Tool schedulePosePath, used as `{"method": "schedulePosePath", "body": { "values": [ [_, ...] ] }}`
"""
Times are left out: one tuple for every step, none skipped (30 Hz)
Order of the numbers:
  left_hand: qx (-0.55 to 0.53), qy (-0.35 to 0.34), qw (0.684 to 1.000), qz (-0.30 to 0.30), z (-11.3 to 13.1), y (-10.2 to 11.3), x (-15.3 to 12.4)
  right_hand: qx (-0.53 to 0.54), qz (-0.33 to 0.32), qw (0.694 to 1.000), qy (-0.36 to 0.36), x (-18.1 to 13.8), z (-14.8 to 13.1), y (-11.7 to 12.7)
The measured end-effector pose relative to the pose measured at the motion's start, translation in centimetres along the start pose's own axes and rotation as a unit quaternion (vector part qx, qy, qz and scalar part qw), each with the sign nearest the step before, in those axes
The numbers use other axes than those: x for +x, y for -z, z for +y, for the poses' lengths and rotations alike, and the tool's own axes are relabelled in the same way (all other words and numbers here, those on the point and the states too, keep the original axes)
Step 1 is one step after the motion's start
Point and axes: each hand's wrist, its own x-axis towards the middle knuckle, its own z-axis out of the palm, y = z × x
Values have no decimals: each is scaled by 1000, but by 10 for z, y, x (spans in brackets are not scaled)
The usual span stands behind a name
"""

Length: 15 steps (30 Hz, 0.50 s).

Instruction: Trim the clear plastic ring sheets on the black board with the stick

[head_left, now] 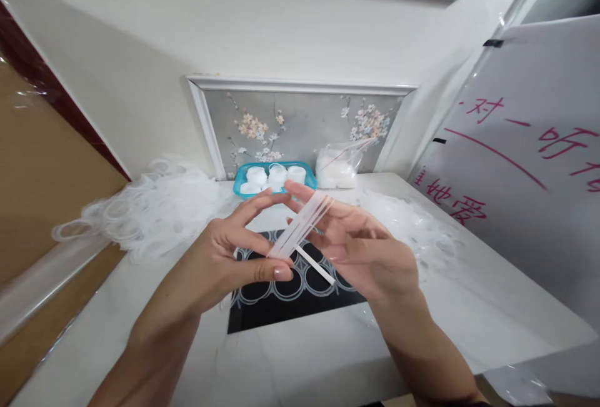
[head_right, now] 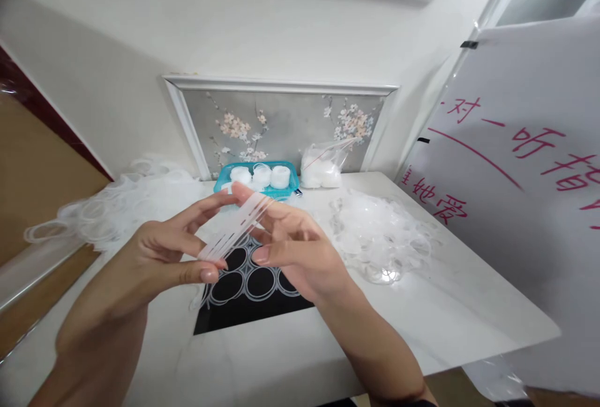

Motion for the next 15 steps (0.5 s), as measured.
{"method": "schedulePosePath", "body": {
  "values": [
    [2, -5, 1000, -1, -1, 1, 1, 18, -8, 1000, -5, 0, -2, -1],
    [4, -9, 1000, -4, -2, 2, 1, 27, -14, 999, -10, 1, -3, -1],
    [7, -14, 1000, -10, -2, 3, 1, 27, -22, 999, -17, 1, -4, -2],
    [9, -20, 1000, -16, -2, 4, 2, 17, -33, 999, -27, 1, -6, -2],
    [14, -24, 999, -22, -1, 5, 2, -2, -43, 998, -37, 1, -7, -1],
    [19, -26, 999, -27, -1, 6, 2, -30, -50, 997, -45, 1, -9, -1],
    [24, -27, 999, -30, 0, 7, 1, -63, -54, 995, -50, 1, -10, 0],
    [28, -27, 999, -32, 1, 8, 1, -97, -55, 992, -52, 0, -11, 1],
    [31, -26, 999, -32, 1, 8, 1, -127, -55, 989, -50, 0, -11, 1],
    [34, -26, 999, -32, 1, 9, 1, -151, -53, 986, -44, -1, -11, 2],
    [35, -28, 998, -33, 1, 9, 2, -170, -52, 983, -37, -1, -11, 3],
    [36, -30, 998, -35, 1, 9, 2, -183, -53, 981, -30, -1, -10, 3],
    [38, -31, 998, -39, 1, 9, 2, -190, -53, 980, -23, -2, -9, 3],
    [40, -30, 998, -42, 1, 9, 2, -194, -53, 979, -19, -2, -8, 4],
    [41, -27, 998, -42, 2, 9, 2, -195, -53, 979, -19, -2, -8, 4]
  ]
}}
